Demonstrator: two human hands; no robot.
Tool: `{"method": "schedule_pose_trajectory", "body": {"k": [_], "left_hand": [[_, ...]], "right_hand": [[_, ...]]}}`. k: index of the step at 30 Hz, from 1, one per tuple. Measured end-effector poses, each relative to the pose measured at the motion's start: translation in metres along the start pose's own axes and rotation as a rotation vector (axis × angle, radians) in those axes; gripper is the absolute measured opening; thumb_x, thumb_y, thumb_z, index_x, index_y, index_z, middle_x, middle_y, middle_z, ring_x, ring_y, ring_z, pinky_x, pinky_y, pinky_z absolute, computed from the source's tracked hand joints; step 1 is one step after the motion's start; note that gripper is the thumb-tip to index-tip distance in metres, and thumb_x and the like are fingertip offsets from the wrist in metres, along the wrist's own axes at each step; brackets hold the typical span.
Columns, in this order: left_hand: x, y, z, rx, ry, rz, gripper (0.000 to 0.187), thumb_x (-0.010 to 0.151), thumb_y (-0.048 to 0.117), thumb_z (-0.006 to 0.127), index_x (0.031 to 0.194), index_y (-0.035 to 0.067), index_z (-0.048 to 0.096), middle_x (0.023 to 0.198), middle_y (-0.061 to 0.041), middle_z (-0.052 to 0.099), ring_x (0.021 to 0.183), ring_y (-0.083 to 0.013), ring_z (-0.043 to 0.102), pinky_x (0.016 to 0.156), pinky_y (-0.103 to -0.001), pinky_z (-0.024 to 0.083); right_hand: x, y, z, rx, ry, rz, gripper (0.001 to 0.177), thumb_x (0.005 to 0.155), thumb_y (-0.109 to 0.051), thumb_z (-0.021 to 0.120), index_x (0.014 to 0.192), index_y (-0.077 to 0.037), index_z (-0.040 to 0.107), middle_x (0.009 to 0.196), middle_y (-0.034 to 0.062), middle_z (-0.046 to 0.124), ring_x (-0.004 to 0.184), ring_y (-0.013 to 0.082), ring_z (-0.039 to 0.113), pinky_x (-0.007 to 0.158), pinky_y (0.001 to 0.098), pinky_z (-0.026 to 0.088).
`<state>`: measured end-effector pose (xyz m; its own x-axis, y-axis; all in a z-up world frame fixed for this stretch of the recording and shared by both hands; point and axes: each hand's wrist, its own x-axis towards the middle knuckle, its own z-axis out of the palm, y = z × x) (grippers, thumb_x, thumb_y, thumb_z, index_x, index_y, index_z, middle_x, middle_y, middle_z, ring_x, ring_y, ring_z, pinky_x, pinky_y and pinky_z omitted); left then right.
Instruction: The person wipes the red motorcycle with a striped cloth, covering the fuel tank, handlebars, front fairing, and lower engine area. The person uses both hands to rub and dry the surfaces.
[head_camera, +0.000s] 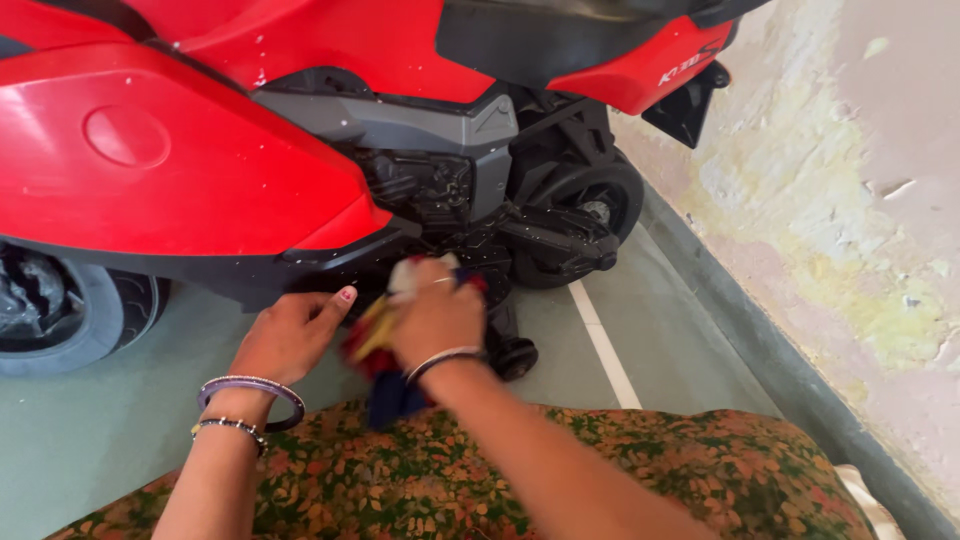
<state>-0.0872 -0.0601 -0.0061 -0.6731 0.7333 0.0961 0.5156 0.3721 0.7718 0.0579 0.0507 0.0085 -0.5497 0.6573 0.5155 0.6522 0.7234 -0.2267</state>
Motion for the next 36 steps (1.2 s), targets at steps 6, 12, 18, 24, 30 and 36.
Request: {"method": "schedule_pose_trajectory", "body": {"k": [6, 12, 18, 24, 30, 36], "left_hand": [[0.006, 0.002, 0.015, 0.079, -0.016, 0.047, 0.056, 0.095, 0.057, 0.051, 0.127, 0.014, 0.071, 0.112, -0.024, 0.074, 0.113, -0.0441, 0.067, 0.095, -0.048, 0.053], [-0.007, 0.019, 0.016, -0.026, -0.109, 0.074, 0.054, 0.101, 0.053, 0.044, 0.116, 0.007, 0.069, 0.092, -0.020, 0.071, 0.089, -0.0347, 0.067, 0.084, -0.044, 0.054], [-0.025, 0.077, -0.038, -0.209, -0.027, 0.102, 0.060, 0.103, 0.054, 0.048, 0.103, -0.001, 0.070, 0.083, -0.006, 0.060, 0.081, -0.0184, 0.052, 0.076, -0.038, 0.048], [-0.046, 0.151, -0.072, -0.257, 0.025, 0.192, 0.058, 0.098, 0.055, 0.050, 0.107, 0.002, 0.071, 0.082, -0.001, 0.065, 0.081, -0.0118, 0.057, 0.075, -0.029, 0.047], [-0.046, 0.199, -0.091, -0.155, 0.033, 0.339, 0.063, 0.102, 0.054, 0.056, 0.103, -0.008, 0.068, 0.085, -0.010, 0.054, 0.078, -0.0179, 0.048, 0.065, -0.034, 0.044], [-0.047, 0.237, -0.108, -0.204, -0.004, 0.560, 0.070, 0.081, 0.051, 0.074, 0.121, -0.001, 0.049, 0.087, -0.002, 0.067, 0.082, -0.0102, 0.065, 0.067, -0.028, 0.055]], "right_hand": [[0.003, 0.021, -0.023, 0.232, -0.265, -0.363, 0.040, 0.086, -0.026, 0.074, 0.119, -0.007, 0.060, 0.120, 0.0159, 0.065, 0.104, 0.0398, 0.065, 0.096, 0.0549, 0.045], [0.026, 0.021, -0.070, 0.310, -0.437, -0.200, 0.052, 0.071, -0.040, 0.082, 0.114, -0.014, 0.071, 0.113, 0.0136, 0.074, 0.107, 0.0348, 0.070, 0.090, 0.0430, 0.055], [0.065, 0.026, -0.118, 0.437, -0.411, -0.294, 0.080, 0.056, -0.054, 0.092, 0.118, -0.010, 0.069, 0.109, 0.0119, 0.072, 0.102, 0.0272, 0.071, 0.089, 0.0377, 0.057], [0.090, 0.036, -0.201, 0.419, -0.600, -0.135, 0.069, 0.058, -0.058, 0.084, 0.109, -0.013, 0.079, 0.095, 0.0065, 0.078, 0.087, 0.0228, 0.073, 0.074, 0.0400, 0.057], [0.102, 0.038, -0.256, 0.061, -0.339, -0.129, 0.051, 0.068, -0.052, 0.086, 0.100, -0.013, 0.082, 0.086, 0.0079, 0.075, 0.083, 0.0208, 0.071, 0.078, 0.0326, 0.051], [0.112, 0.033, -0.278, 0.417, -0.059, -0.239, 0.035, 0.075, -0.039, 0.082, 0.099, -0.014, 0.075, 0.094, 0.0081, 0.079, 0.091, 0.0232, 0.077, 0.082, 0.0337, 0.057]]}}
